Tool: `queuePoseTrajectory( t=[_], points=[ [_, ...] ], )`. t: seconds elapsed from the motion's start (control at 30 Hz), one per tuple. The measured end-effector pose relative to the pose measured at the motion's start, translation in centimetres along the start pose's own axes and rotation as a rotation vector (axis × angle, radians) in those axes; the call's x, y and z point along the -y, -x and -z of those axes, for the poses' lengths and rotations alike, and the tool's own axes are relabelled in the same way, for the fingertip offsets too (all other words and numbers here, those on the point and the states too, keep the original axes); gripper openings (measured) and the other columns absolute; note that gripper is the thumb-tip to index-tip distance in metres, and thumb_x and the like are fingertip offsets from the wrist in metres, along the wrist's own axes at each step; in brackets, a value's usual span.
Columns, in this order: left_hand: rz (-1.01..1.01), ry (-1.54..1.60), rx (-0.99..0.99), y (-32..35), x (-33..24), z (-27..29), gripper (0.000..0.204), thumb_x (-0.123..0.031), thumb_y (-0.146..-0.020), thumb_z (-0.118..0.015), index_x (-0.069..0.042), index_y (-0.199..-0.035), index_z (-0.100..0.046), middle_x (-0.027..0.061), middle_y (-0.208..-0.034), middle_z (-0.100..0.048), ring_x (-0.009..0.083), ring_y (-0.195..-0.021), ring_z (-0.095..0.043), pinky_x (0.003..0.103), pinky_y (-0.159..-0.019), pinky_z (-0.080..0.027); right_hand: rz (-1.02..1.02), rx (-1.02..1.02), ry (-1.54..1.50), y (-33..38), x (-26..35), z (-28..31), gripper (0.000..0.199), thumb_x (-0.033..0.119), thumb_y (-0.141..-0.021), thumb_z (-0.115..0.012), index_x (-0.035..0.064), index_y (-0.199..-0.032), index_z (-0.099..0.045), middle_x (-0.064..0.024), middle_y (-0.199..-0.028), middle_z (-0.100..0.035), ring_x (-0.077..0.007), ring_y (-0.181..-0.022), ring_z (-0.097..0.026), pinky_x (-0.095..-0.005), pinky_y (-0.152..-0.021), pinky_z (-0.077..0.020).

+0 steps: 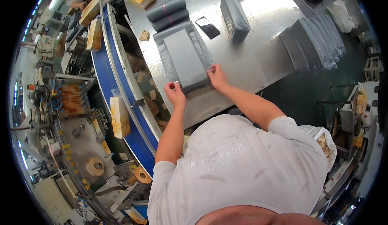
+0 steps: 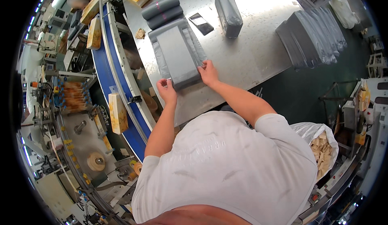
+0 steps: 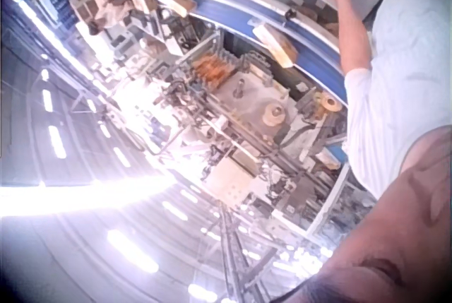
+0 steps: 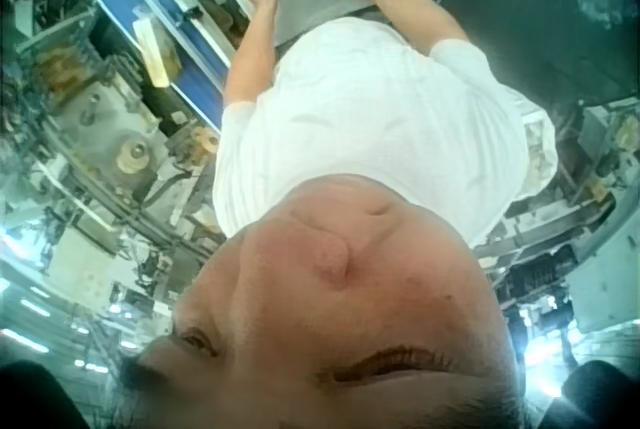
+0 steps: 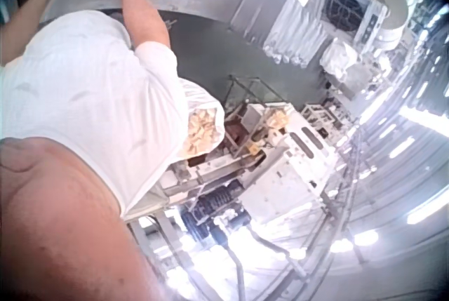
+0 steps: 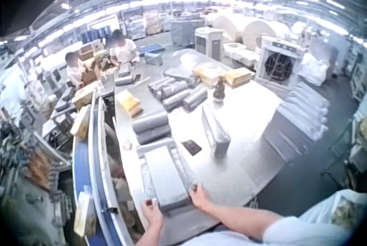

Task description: The person repeatedly picks small yellow boxes from a moving conveyor belt and places them into gray plastic shipping bags on a metal table. They fold the top of each bag closed after inserting a box and move the sealed package aside.

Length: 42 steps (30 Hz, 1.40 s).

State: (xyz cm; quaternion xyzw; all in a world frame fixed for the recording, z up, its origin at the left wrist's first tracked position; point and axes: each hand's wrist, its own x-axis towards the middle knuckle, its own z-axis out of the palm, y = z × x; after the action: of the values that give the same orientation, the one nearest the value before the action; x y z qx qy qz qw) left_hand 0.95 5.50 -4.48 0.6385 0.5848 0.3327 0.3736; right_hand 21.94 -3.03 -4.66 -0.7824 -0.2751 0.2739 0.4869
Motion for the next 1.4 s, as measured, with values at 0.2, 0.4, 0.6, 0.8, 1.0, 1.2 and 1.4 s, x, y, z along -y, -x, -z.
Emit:
queuePoseTrajectory(
  t=[0.2,0.4,0.6,0.8,1.0,1.2,1.4],
  points=[
    [-0.186,0.154,0.332,4.8,-3.1,-1.2,0.063,-0.028,-0.107,-0.061,0.0,-0.16,-0.042,0.0208,-0.155,-0.052,0.0308,-0.149,-0.045,0.036,-0.125,-0.028,-0.266,0.338,-0.233,-0.2,2.0,3.2,0.077,0.036,-0.087,-0.083,0.004,-0.147,-0.045,-0.0167,-0.147,-0.053,-0.0329,-0.137,-0.048,-0.0427,-0.116,-0.0367],
    [-0.46,0.086,1.004,8.0,-7.5,0.5,0.048,-0.023,-0.098,-0.072,-0.003,-0.141,-0.064,0.0171,-0.134,-0.068,0.0284,-0.13,-0.061,0.039,-0.113,-0.045,-0.321,0.257,-0.404,1.2,-4.2,22.4,0.087,0.024,-0.068,-0.093,0.011,-0.144,-0.052,-0.0118,-0.136,-0.056,-0.0273,-0.128,-0.051,-0.0424,-0.108,-0.0429],
    [-0.15,0.139,0.974,8.9,-4.1,0.2,0.031,-0.017,-0.097,-0.073,-0.002,-0.125,-0.072,0.0137,-0.119,-0.074,0.0261,-0.106,-0.071,0.037,-0.092,-0.054,0.181,-0.343,0.411,1.6,-6.8,42.0,0.079,0.012,-0.057,-0.091,0.013,-0.13,-0.061,-0.0082,-0.128,-0.061,-0.0304,-0.128,-0.053,-0.0413,-0.111,-0.0423],
    [-0.19,-0.105,0.928,7.4,-3.1,3.3,0.032,-0.024,-0.099,-0.07,-0.003,-0.122,-0.072,0.0157,-0.116,-0.073,0.0331,-0.107,-0.07,0.04,-0.093,-0.055,-0.129,-0.733,1.247,-3.3,-4.3,38.2,0.075,0.018,-0.074,-0.08,0.0121,-0.144,-0.054,-0.0126,-0.153,-0.05,-0.0359,-0.144,-0.043,-0.0518,-0.118,-0.0357],
    [-0.223,-0.129,0.346,8.8,3.9,11.1,0.024,-0.013,-0.092,-0.071,-0.002,-0.113,-0.071,0.0174,-0.11,-0.07,0.038,-0.107,-0.066,0.045,-0.094,-0.054,0.473,0.011,0.661,1.2,-7.9,15.7,0.056,0.013,-0.081,-0.074,0.0058,-0.135,-0.06,-0.0196,-0.15,-0.052,-0.0432,-0.14,-0.046,-0.0571,-0.118,-0.0347],
    [0.045,-0.454,-0.358,11.9,17.2,26.7,0.039,-0.003,-0.076,-0.076,-0.007,-0.114,-0.068,0.0173,-0.117,-0.069,0.0398,-0.112,-0.062,0.05,-0.099,-0.048,0.74,0.433,0.73,11.6,-0.6,2.1,0.048,0.012,-0.08,-0.076,0.0096,-0.127,-0.065,-0.0205,-0.14,-0.055,-0.0436,-0.137,-0.045,-0.0563,-0.116,-0.0366],
    [0.727,-0.813,-0.159,8.3,25.4,39.5,0.089,-0.018,-0.082,-0.082,-0.012,-0.159,-0.038,0.0168,-0.174,-0.019,0.0405,-0.161,-0.017,0.056,-0.126,-0.027,0.647,0.575,0.664,5.9,0.1,3.8,0.04,0.007,-0.078,-0.077,0.0067,-0.117,-0.067,-0.0164,-0.128,-0.061,-0.0396,-0.123,-0.053,-0.0497,-0.109,-0.0426]
  ],
)
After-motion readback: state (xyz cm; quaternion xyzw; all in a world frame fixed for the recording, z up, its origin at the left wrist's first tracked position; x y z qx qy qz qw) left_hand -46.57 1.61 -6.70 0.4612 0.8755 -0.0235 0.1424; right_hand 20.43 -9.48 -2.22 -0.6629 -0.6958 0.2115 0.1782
